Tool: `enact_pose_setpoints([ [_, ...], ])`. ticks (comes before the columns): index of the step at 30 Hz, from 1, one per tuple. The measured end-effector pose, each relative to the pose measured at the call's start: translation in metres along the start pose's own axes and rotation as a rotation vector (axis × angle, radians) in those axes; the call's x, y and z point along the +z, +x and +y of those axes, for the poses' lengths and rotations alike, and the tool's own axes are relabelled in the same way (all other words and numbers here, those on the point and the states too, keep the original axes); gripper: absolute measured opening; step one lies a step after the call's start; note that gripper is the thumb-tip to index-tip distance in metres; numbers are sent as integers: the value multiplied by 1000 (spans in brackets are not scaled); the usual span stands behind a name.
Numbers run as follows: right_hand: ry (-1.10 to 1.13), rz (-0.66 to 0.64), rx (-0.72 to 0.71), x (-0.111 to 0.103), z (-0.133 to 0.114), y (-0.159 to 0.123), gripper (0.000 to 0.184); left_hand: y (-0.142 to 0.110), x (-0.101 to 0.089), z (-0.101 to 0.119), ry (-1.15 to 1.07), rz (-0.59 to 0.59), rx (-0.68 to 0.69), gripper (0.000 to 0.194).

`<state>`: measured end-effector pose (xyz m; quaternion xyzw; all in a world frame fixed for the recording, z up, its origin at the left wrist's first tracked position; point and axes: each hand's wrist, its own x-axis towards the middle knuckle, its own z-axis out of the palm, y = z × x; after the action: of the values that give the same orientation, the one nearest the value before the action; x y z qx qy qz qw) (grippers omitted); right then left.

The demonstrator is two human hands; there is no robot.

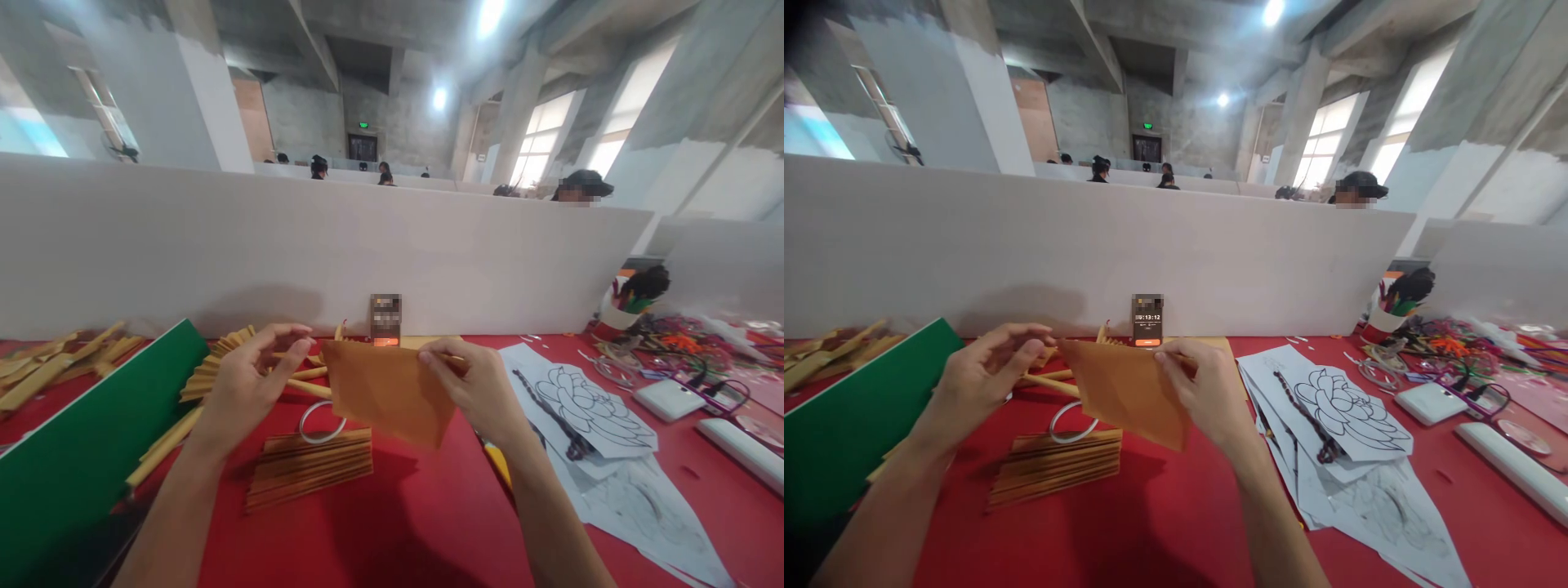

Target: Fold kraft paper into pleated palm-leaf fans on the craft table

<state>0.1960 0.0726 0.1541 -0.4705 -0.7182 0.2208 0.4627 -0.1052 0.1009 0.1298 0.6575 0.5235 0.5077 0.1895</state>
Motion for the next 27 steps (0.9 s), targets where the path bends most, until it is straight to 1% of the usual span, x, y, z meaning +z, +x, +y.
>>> enact_pose_setpoints([
  [2,38,-18,18,-3,2,1,21,1,3,0,-59,-53,-24,44],
  [6,50,-2,21,-6,4,2,21,0,9,0,-58,-31,-61,40],
  [10,65,19,33,-6,5,3,22,-2,14,2,-135,-136,-63,39],
  [15,72,22,34,-5,5,3,22,-2,20,4,-80,-102,-36,35],
  [19,67,31,36,-4,5,3,22,-3,23,3,-113,-81,-50,33],
  [22,44,39,30,-3,6,4,22,-3,23,4,-129,-65,-50,33],
  [27,34,52,34,-3,7,4,21,-4,21,10,-89,-41,-49,33],
])
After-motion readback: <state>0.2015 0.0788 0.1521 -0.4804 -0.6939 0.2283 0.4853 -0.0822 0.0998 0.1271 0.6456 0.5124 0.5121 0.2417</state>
